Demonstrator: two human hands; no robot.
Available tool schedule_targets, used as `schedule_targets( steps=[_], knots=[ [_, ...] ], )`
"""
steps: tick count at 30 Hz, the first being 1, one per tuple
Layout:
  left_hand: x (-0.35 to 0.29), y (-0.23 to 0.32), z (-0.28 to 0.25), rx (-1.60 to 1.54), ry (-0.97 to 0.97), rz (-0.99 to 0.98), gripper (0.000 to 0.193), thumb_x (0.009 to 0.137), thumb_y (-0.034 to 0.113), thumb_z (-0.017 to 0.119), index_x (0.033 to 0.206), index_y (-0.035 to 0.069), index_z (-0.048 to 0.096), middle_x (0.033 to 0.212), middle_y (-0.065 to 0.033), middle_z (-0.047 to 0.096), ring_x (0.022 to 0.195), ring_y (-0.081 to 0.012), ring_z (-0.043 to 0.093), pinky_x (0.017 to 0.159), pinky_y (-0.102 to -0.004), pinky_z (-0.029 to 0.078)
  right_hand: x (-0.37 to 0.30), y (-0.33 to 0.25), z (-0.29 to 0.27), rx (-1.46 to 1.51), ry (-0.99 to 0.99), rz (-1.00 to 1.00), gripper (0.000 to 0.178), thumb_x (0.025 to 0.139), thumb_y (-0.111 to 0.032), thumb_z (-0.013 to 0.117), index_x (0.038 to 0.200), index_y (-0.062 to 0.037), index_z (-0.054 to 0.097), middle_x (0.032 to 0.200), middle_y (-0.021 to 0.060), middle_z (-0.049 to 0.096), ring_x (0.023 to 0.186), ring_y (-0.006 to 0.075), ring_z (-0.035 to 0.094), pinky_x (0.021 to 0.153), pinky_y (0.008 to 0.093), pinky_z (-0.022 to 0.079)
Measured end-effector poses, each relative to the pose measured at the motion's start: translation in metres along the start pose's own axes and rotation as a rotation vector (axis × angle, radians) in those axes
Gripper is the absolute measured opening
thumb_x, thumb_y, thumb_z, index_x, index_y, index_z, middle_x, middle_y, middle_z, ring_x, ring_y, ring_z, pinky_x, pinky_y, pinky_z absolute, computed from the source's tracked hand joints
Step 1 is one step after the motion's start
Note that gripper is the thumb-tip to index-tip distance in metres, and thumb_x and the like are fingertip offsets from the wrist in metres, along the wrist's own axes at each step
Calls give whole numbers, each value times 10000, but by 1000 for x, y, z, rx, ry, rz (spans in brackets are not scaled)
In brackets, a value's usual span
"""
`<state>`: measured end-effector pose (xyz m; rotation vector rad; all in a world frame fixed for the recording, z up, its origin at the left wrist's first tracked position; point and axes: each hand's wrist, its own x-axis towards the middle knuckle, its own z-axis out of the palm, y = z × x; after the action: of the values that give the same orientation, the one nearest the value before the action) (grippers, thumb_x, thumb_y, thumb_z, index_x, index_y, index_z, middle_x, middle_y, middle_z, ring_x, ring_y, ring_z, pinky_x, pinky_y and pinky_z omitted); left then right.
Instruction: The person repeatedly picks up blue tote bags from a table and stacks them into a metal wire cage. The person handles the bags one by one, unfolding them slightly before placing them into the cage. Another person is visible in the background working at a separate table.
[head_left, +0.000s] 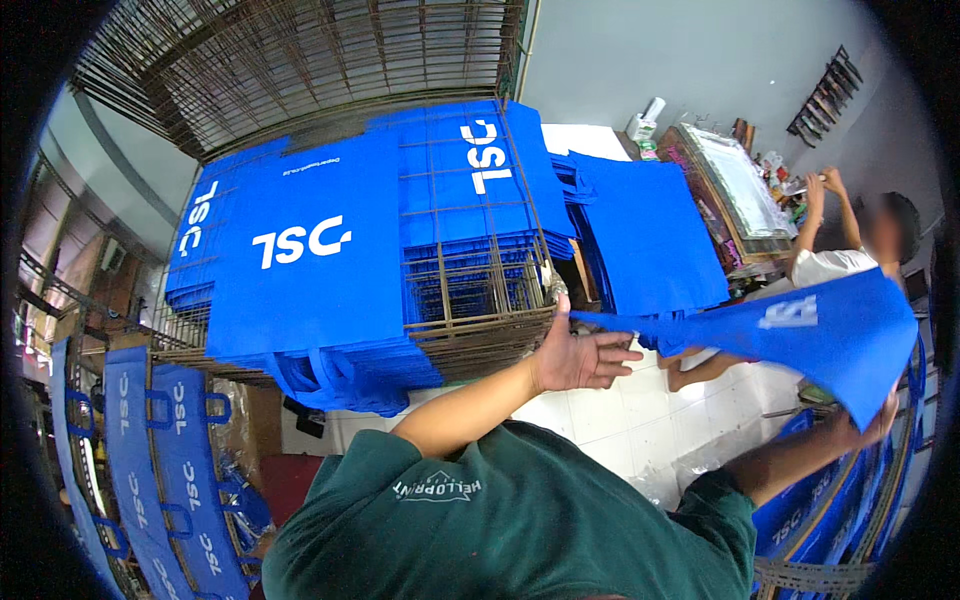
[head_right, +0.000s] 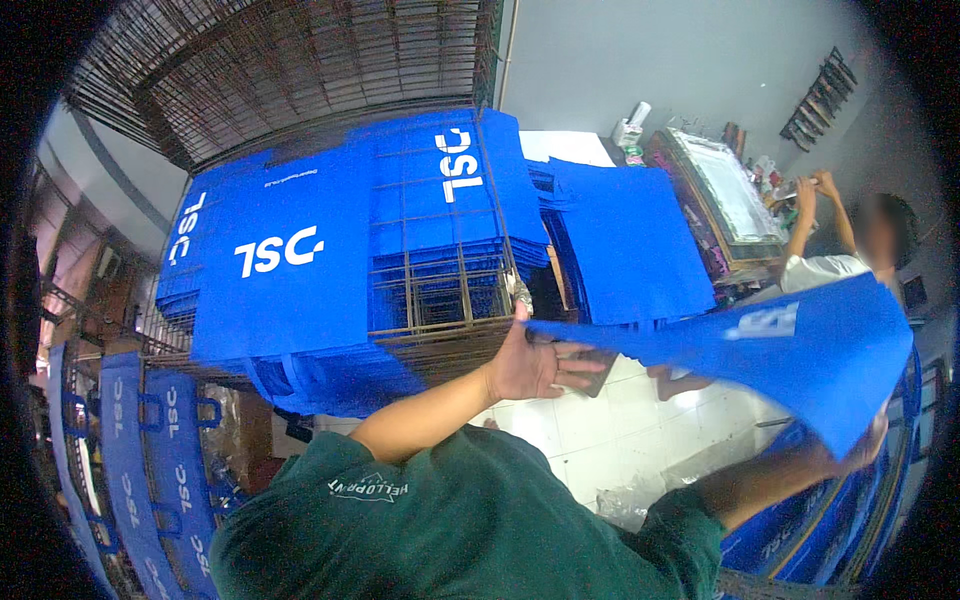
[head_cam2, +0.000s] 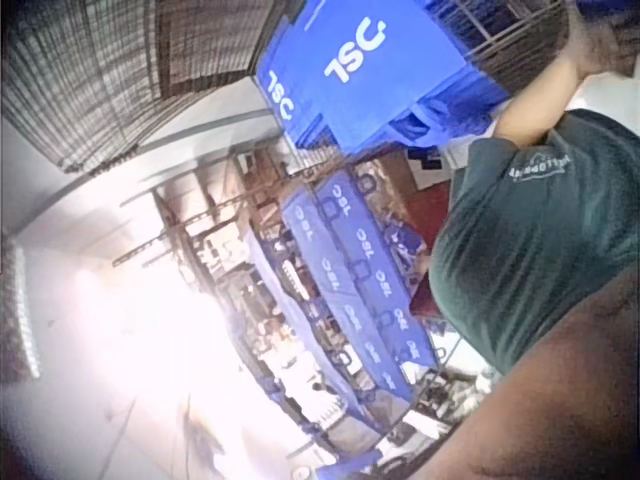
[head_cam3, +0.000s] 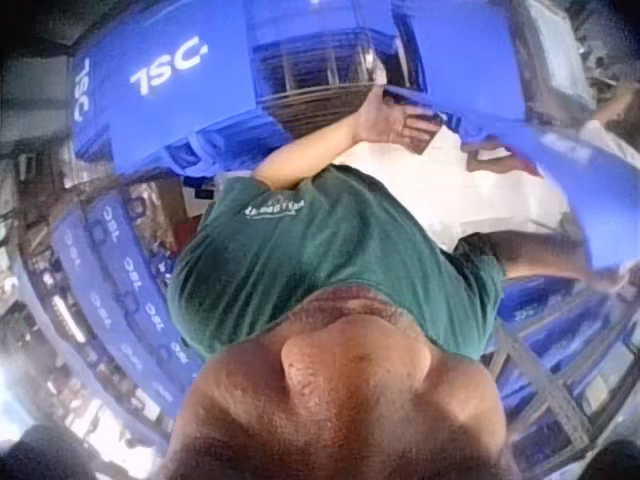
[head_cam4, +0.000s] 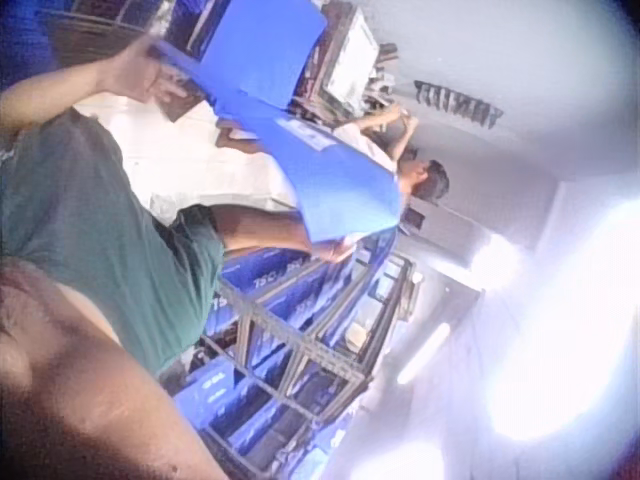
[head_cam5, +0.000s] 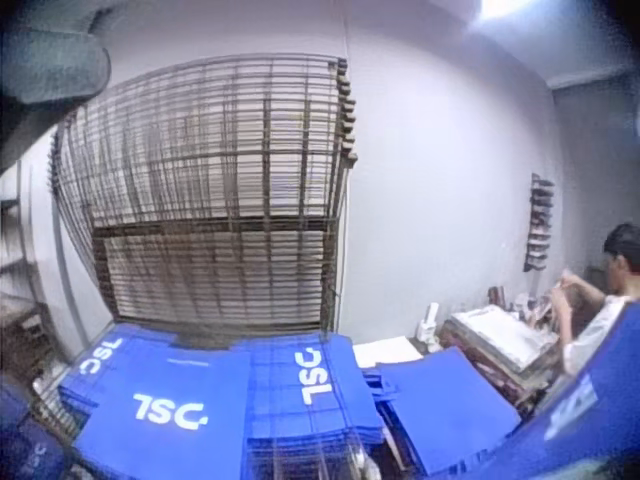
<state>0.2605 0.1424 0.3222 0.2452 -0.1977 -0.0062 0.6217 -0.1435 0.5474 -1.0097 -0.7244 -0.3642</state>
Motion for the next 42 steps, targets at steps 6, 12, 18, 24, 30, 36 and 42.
schedule_targets(
  steps=[6, 12, 18, 24, 30, 36, 42],
  knots=[
    [-30, 18, 34, 142, 141, 30, 431, 862, 298, 444, 1175, 5, 495, 1086, -129, 598, 932, -215, 617, 801, -320, 501, -48, -39, -11, -168, 181, 18, 312, 773, -130, 529, 1034, 40, 527, 1026, 169, 574, 895, 264, 572, 764, 377, 486],
    [-62, 73, 98, 247, 142, 154, 593, 754, 75, 499, 1310, -52, 336, 1172, -184, 544, 996, -246, 593, 914, -339, 460, -65, -44, 26, -159, 153, 76, 290, 748, -139, 548, 997, 8, 540, 996, 132, 580, 857, 229, 575, 714, 344, 489],
    [-99, 149, 160, 471, 168, 448, 649, 747, 71, 553, 1340, -16, 305, 1147, -149, 547, 1008, -228, 566, 881, -350, 467, -46, -10, 102, 17, 62, 160, 268, 723, -148, 567, 960, -23, 553, 965, 96, 585, 819, 194, 578, 663, 312, 492],
    [-163, 216, 217, 930, 541, 756, 616, 752, 116, 580, 1328, 27, 379, 1107, -101, 584, 962, -183, 584, 882, -336, 458, -20, 74, 237, 343, -80, 407, 248, 698, -157, 586, 922, -55, 566, 935, 60, 591, 781, 158, 582, 613, 279, 495],
    [-208, 247, 207, 1120, 567, 936, 628, 761, 33, 530, 1356, 12, 332, 1219, -136, 526, 1072, -202, 550, 925, -317, 452, -45, 173, 350, 686, -719, 635, 700, 670, -136, 533, 1345, -53, 367, 1147, 115, 534, 970, 238, 549, 844, 367, 469],
    [-247, 257, 71, 1316, 1461, 881, 645, 751, 24, 659, 1330, 11, 376, 1064, -161, 598, 937, -209, 591, 803, -314, 479, -145, 284, 397, 350, -852, 939, 725, 661, -85, 498, 1371, -56, 357, 1140, 87, 572, 974, 195, 552, 867, 322, 442],
    [-256, 274, -29, 1806, 2119, 546, 310, 691, 159, 723, 984, 91, 652, 887, -160, 655, 797, -276, 634, 719, -373, 506, -226, 397, 401, -146, -1047, 846, 675, 670, -44, 519, 1335, -18, 406, 1022, 127, 603, 891, 186, 562, 808, 298, 432]
  ],
)
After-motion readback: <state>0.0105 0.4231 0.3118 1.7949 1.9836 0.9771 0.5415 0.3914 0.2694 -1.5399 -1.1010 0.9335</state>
